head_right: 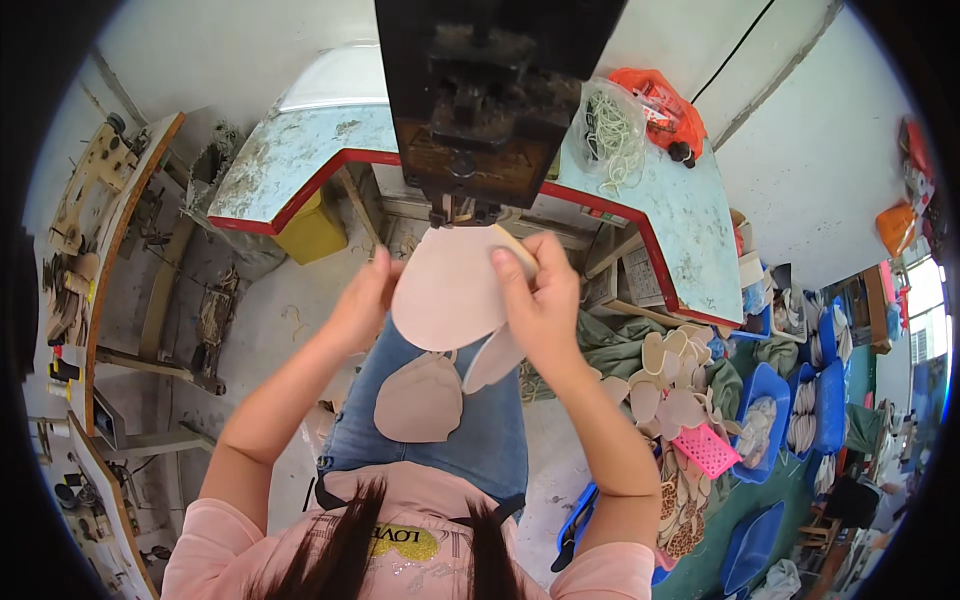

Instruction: Trim the edges of foam shoe components using an industrial trimming machine.

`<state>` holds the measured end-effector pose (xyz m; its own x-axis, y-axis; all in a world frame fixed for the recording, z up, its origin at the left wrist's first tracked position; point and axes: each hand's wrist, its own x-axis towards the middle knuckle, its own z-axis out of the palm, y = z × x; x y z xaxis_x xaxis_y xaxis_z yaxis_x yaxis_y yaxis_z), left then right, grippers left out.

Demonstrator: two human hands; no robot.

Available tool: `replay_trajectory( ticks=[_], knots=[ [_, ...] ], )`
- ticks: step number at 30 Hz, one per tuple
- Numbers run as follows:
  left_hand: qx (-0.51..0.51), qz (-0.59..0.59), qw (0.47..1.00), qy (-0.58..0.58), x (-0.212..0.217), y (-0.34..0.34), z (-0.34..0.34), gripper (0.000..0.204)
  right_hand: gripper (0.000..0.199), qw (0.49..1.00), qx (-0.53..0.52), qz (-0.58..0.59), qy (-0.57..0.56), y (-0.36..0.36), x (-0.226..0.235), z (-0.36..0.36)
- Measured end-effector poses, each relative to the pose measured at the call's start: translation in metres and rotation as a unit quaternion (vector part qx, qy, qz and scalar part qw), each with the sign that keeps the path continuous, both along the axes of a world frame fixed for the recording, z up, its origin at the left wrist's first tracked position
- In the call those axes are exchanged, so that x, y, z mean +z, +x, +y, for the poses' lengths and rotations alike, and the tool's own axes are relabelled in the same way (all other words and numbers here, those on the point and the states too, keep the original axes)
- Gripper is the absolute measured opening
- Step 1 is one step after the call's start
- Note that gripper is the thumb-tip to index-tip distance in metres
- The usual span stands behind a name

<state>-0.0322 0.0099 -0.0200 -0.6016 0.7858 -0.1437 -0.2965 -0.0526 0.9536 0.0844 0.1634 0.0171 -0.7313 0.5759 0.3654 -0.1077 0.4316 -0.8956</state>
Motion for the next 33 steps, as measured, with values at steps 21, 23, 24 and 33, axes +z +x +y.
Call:
replay_trajectory(
  ticks=[21, 23, 24, 33],
  knots=[
    [-0.027, -0.06, 0.995, 0.07, 0.038, 0.012, -0.001, 0.016, 0.012, 0.967, 0.129, -0.124, -0.181, 0.036, 0.023, 0.078],
    [-0.01, -0.068, 0.994, 0.08, 0.036, 0.015, -0.003, 0.015, 0.013, 0.971, 0.111, -0.144, -0.156, 0.026, 0.035, 0.079],
    [0.01, -0.067, 0.994, 0.086, 0.036, 0.017, -0.004, 0.015, 0.013, 0.971, 0.11, -0.143, -0.156, 0.021, 0.04, 0.08],
    [0.027, -0.079, 0.994, 0.069, 0.024, 0.031, -0.015, 0.016, 0.012, 0.975, 0.15, -0.163, -0.001, -0.024, 0.082, 0.076]
  ],
)
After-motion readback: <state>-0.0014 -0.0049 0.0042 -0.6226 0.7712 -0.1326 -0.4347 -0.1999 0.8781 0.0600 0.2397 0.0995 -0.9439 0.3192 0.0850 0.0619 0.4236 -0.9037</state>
